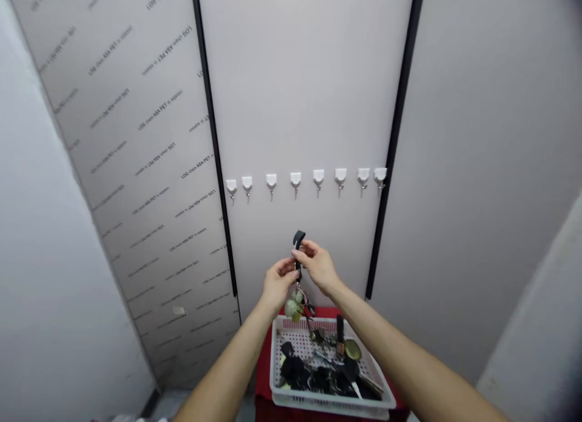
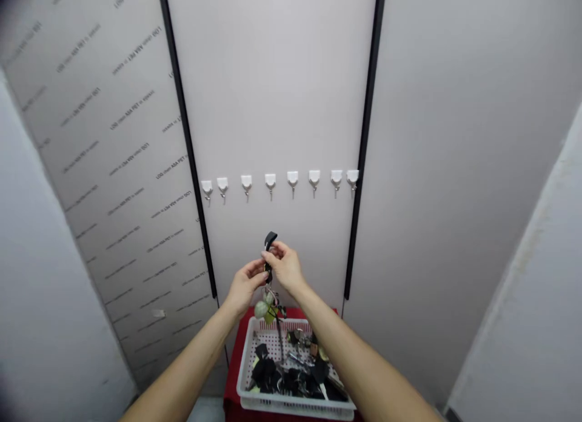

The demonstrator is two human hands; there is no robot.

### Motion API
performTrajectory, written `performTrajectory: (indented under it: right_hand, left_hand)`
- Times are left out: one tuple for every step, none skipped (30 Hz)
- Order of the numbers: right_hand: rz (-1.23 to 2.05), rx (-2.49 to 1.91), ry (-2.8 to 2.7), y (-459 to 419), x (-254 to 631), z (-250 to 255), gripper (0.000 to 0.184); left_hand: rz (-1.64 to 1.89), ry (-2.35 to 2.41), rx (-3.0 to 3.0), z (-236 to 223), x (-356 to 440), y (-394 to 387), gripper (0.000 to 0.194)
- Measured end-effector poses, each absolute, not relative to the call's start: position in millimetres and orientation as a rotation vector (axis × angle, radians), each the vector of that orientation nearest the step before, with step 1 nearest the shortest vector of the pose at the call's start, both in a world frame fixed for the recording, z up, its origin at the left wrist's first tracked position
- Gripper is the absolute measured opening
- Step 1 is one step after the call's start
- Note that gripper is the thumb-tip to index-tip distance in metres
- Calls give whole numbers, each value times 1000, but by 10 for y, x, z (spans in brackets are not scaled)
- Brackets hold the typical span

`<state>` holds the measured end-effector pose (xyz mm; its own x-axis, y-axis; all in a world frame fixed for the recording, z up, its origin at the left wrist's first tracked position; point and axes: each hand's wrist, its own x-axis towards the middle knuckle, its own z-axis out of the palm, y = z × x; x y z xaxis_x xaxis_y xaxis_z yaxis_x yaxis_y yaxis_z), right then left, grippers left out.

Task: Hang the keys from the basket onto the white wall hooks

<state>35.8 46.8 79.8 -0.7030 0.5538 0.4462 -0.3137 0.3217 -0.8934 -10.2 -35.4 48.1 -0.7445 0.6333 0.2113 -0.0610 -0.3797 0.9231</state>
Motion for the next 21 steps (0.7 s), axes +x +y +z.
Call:
performTrajectory:
  right_hand:
    - [1441, -160, -1844, 438, 293, 892, 23]
    - [1402, -110, -1848, 405, 220, 982, 23]
    - [1361, -68, -1851, 368, 142, 1069, 22]
    - [1323, -37, -1855, 328, 59, 1152, 23]
    - [1286, -20, -1859, 284, -27, 1230, 23]
    - [1254, -14, -1864, 237, -113, 1299, 24]
    - [1222, -14, -1872, 189, -199, 1361, 24]
    - [1191, -14, -1884, 140, -281, 1413, 25]
    - [1160, -10, -1902, 91, -359, 1457, 25]
    - [1128, -4, -1922, 42, -431, 1492, 25]
    - [1095, 1, -1941, -4, -497, 1521, 25]
    - [1062, 4, -1962, -49, -557, 1543, 25]
    - [1032, 4, -1982, -90, -614, 1561, 25]
    - [1007, -2, -2000, -126, -666, 1576, 24]
    - [987, -9, -2017, -158, -716, 1588, 24]
    - [969, -19, -2032, -182, -765, 1597, 23]
    - [954, -31, -2046, -200, -812, 1604, 23]
    - [941, -47, -2058, -209, -857, 1609, 23]
    - [930, -68, -2068, -212, -901, 1611, 23]
    - [919, -91, -2076, -207, -943, 1610, 24]
    - [909, -118, -2081, -197, -982, 1606, 24]
  left_hand:
    - [2190, 1401, 793, 572, -134, -381, 31]
    - [2224, 1391, 810, 660, -169, -411, 31]
    - [2260, 1384, 824, 743, -208, -442, 31]
    - [2297, 1378, 834, 821, -250, -476, 31]
    - [2334, 1370, 840, 890, -295, -511, 32]
    - [2369, 1361, 838, 949, -342, -547, 32]
    - [2402, 1356, 831, 999, -391, -584, 33]
    - [2432, 1360, 820, 1039, -441, -620, 33]
    - [2453, 1374, 805, 1070, -493, -655, 33]
    - [2471, 1398, 790, 1093, -546, -690, 34]
    - [2487, 1425, 775, 1110, -600, -722, 34]
    - [2500, 1451, 762, 1122, -654, -753, 34]
    - [2514, 1470, 748, 1130, -707, -782, 35]
    - [2530, 1481, 732, 1135, -759, -807, 35]
    - [2549, 1487, 715, 1139, -809, -830, 34]
    - [2566, 1491, 698, 1142, -855, -848, 34]
    - [2580, 1495, 681, 1144, -899, -863, 33]
    - [2591, 1502, 662, 1146, -939, -874, 32]
    - [2599, 1511, 644, 1147, -975, -879, 31]
    - [2603, 1517, 628, 1147, -1007, -880, 29]
    - [2604, 1522, 611, 1145, -1035, -877, 28]
